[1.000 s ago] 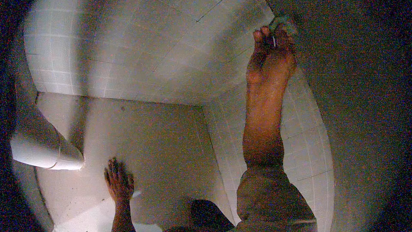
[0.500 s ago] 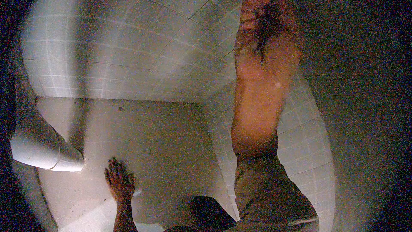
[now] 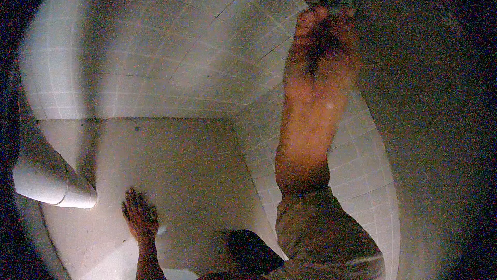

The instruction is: The person cleans a stainless steel sink with a cloth and then wipes down the surrounding tiled walls and countertops.

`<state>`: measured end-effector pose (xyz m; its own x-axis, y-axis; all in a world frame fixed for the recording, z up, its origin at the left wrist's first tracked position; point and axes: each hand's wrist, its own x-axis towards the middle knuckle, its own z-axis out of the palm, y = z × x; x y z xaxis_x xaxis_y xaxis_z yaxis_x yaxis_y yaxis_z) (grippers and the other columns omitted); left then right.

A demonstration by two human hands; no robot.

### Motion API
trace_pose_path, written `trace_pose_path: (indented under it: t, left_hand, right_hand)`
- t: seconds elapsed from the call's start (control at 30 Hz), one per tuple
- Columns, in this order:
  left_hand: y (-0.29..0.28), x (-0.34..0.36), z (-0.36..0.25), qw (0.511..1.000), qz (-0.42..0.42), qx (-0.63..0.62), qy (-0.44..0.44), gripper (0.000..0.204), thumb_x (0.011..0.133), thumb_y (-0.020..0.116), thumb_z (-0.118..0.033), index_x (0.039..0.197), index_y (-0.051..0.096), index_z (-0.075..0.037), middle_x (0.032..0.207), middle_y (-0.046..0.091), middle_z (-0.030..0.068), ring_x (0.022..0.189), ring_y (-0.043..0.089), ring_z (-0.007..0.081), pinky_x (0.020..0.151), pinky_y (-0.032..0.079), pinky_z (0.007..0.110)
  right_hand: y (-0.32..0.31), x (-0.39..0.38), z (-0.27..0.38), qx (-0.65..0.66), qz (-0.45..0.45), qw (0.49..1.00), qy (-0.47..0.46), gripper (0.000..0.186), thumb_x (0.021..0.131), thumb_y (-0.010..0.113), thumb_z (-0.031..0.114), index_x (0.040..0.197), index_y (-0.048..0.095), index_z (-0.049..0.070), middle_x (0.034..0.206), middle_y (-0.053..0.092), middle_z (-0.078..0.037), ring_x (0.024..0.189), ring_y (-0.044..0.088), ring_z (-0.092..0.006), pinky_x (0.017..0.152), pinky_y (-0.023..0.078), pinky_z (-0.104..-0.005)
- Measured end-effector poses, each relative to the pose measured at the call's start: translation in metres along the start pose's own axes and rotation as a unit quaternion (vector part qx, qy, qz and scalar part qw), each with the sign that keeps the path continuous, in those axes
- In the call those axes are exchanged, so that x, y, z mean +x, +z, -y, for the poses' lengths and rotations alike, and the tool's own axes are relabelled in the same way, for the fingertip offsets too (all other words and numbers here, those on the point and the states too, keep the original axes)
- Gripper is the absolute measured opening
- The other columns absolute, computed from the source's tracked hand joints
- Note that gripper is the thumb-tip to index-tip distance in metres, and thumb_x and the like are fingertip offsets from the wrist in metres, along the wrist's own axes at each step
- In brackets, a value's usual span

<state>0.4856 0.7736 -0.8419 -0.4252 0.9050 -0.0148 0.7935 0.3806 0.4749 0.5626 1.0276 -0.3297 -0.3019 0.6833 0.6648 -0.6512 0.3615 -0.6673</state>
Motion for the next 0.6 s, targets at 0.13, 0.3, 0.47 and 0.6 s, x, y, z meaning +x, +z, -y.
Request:
trace_pose_path:
  t: [0.13, 0.3, 0.47, 0.6]
  left_hand:
    - [-0.002, 0.003, 0.000, 1.000, -0.010, 0.000, -0.004, 0.065, 0.099, 0.053, -0.035, 0.155, 0.038, -0.007, 0.169, 0.022, 0.0141, 0.158, 0.016, 0.0289, 0.129, 0.011, 0.050]
    - [-0.015, 0.003, -0.017, 0.999, -0.043, 0.000, 0.016, 0.054, 0.102, 0.049, -0.034, 0.148, 0.049, -0.004, 0.166, 0.030, 0.0159, 0.155, 0.024, 0.0330, 0.127, 0.014, 0.052]
    - [-0.014, 0.005, -0.021, 0.999, -0.041, 0.000, 0.005, 0.057, 0.102, 0.048, -0.035, 0.151, 0.045, -0.004, 0.166, 0.030, 0.0165, 0.155, 0.025, 0.0333, 0.126, 0.015, 0.053]
    - [-0.015, 0.005, -0.021, 0.999, -0.038, 0.016, -0.013, 0.064, 0.099, 0.052, -0.038, 0.154, 0.042, -0.007, 0.167, 0.028, 0.0143, 0.156, 0.022, 0.0310, 0.127, 0.015, 0.051]
  right_hand:
    - [0.029, -0.053, 0.023, -0.003, 0.044, 0.999, -0.029, 0.019, 0.102, 0.057, 0.010, 0.110, 0.056, -0.007, 0.091, 0.061, -0.016, 0.083, 0.063, -0.0243, 0.076, 0.057, -0.0332]
    - [0.028, -0.086, 0.030, -0.047, 0.008, 0.989, -0.140, 0.021, 0.101, 0.059, 0.014, 0.110, 0.059, -0.005, 0.092, 0.064, -0.013, 0.083, 0.063, -0.0211, 0.074, 0.054, -0.0301]
    - [-0.085, -0.005, -0.029, -0.245, -0.198, 0.949, -0.009, 0.024, 0.099, 0.061, 0.010, 0.121, 0.053, 0.009, 0.104, 0.060, -0.006, 0.086, 0.062, -0.0206, 0.076, 0.054, -0.0321]
    - [-0.117, 0.034, -0.029, -0.167, -0.209, 0.964, -0.013, 0.024, 0.098, 0.062, 0.007, 0.120, 0.052, 0.009, 0.108, 0.059, -0.007, 0.088, 0.061, -0.0212, 0.074, 0.053, -0.0334]
